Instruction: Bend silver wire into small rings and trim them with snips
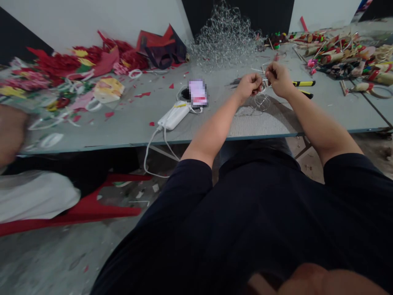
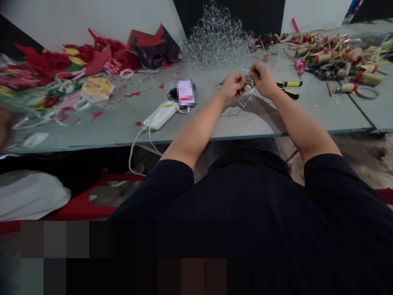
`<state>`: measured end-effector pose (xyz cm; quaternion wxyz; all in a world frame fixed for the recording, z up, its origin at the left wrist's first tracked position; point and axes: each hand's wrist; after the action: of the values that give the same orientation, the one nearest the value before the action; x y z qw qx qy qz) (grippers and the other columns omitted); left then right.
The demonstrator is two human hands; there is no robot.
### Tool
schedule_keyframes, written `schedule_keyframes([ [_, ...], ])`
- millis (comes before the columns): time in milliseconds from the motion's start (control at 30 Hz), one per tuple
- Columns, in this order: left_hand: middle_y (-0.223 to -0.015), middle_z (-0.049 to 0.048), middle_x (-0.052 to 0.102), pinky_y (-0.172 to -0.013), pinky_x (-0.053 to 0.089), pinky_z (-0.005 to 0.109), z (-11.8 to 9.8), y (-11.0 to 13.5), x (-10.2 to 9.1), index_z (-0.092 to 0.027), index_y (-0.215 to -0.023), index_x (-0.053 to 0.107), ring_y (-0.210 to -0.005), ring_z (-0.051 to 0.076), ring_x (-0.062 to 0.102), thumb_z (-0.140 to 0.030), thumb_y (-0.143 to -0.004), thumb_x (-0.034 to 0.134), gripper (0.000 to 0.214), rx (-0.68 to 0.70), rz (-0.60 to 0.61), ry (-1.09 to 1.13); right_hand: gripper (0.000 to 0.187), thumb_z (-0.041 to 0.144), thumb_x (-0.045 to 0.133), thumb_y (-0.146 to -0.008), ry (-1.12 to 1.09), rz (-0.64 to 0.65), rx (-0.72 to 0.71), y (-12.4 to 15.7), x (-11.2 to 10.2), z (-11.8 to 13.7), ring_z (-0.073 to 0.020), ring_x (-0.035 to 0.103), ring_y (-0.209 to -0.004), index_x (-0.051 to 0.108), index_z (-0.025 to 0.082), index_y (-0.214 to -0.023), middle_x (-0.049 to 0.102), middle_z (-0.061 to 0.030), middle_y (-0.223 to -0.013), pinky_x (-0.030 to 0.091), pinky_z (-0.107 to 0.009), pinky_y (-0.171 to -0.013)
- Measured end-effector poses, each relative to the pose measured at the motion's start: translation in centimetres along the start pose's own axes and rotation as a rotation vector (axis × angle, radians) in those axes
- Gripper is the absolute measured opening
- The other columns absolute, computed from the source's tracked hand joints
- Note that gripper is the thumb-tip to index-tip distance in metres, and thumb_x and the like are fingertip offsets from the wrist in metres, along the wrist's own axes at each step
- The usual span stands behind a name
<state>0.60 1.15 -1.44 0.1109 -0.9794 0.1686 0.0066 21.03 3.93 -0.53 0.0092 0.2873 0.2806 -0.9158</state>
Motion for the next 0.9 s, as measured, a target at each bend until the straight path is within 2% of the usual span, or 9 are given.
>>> schedule_keyframes([
  [67,-0.081,-0.0008,0.072,-0.068,0.042,0.037,0.1,0.0,-0.2,-0.032,-0.086,0.062,-0.07,0.022,0.05,-0.019,-0.131,0.068,0.047,0.027,0.002,0.005,0.078,0.108,0.079,-0.099,-0.007,0.008,0.0,0.0,0.1,0.0,-0.0338,0.059,-0.084,0.049,0.037,-0.088,0.054,-0.0043,-0.072,0.053,-0.054,-0.087],
  [167,-0.079,0.0006,0.073,-0.073,0.047,0.038,-0.2,0.3,-0.3,-0.03,-0.084,0.065,-0.076,0.021,0.062,-0.022,-0.131,0.07,0.048,0.021,-0.033,-0.011,0.078,0.11,0.077,-0.097,-0.022,0.046,0.004,0.1,0.3,0.2,-0.0343,0.06,-0.085,0.049,0.037,-0.088,0.056,-0.0053,-0.07,0.055,-0.055,-0.088],
  [267,-0.078,0.002,0.072,-0.072,0.049,0.035,-0.6,0.3,-0.3,-0.029,-0.082,0.065,-0.082,0.022,0.071,-0.028,-0.129,0.079,0.049,-0.03,-0.063,-0.03,0.072,0.101,0.076,-0.102,0.001,0.079,0.022,0.3,0.3,0.3,-0.0386,0.064,-0.087,0.048,0.036,-0.089,0.058,-0.0066,-0.074,0.058,-0.059,-0.092],
  [400,-0.079,0.002,0.066,-0.068,0.044,0.031,-0.4,-0.1,-0.2,-0.023,-0.08,0.066,-0.072,0.018,0.067,-0.028,-0.13,0.083,0.054,-0.074,-0.038,0.007,0.055,0.08,0.077,-0.107,0.068,0.093,0.016,0.6,0.3,0.0,-0.0384,0.065,-0.089,0.048,0.035,-0.092,0.061,-0.0075,-0.082,0.061,-0.062,-0.101],
  [500,-0.075,0.0009,0.058,-0.064,0.037,0.029,0.0,-0.5,-0.3,-0.021,-0.079,0.065,-0.064,0.015,0.057,-0.031,-0.136,0.072,0.058,-0.096,0.002,0.057,0.052,0.074,0.08,-0.107,0.118,0.091,-0.004,0.6,0.4,0.0,-0.0377,0.065,-0.092,0.048,0.035,-0.093,0.06,-0.0066,-0.083,0.062,-0.061,-0.107],
  [567,-0.075,0.0002,0.055,-0.061,0.031,0.029,0.3,-0.6,-0.4,-0.022,-0.078,0.064,-0.061,0.015,0.05,-0.033,-0.139,0.064,0.062,-0.074,0.033,0.093,0.053,0.075,0.081,-0.107,0.142,0.086,-0.011,0.7,0.4,0.1,-0.038,0.064,-0.095,0.048,0.035,-0.093,0.059,-0.0059,-0.083,0.062,-0.06,-0.107],
  [633,-0.075,-0.0007,0.053,-0.061,0.029,0.028,0.4,-0.6,-0.5,-0.022,-0.079,0.062,-0.06,0.014,0.047,-0.032,-0.139,0.064,0.061,-0.056,0.034,0.098,0.054,0.077,0.081,-0.107,0.144,0.089,-0.013,0.7,0.4,0.3,-0.0382,0.063,-0.096,0.049,0.035,-0.094,0.059,-0.0054,-0.082,0.062,-0.058,-0.105],
  [833,-0.075,-0.0027,0.053,-0.063,0.042,0.026,-0.2,-0.1,-0.4,-0.023,-0.083,0.063,-0.064,0.014,0.06,-0.031,-0.131,0.082,0.053,-0.071,-0.075,0.012,0.062,0.088,0.081,-0.105,0.112,0.097,-0.002,0.5,0.8,0.5,-0.0379,0.064,-0.089,0.051,0.035,-0.094,0.059,-0.005,-0.078,0.062,-0.058,-0.098],
  [900,-0.076,-0.0021,0.055,-0.062,0.041,0.026,-0.5,0.1,-0.3,-0.023,-0.081,0.061,-0.063,0.014,0.059,-0.026,-0.132,0.078,0.054,-0.077,-0.083,0.023,0.064,0.09,0.08,-0.107,0.097,0.103,-0.003,0.4,1.1,0.5,-0.0376,0.065,-0.087,0.051,0.034,-0.094,0.058,-0.0046,-0.076,0.063,-0.057,-0.097],
])
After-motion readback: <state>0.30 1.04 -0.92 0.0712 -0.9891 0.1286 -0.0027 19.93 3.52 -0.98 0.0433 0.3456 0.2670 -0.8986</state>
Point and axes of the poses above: each hand's wrist, its own y-axis away from the middle knuckle, its own x-axis out of the palm, z = x × y
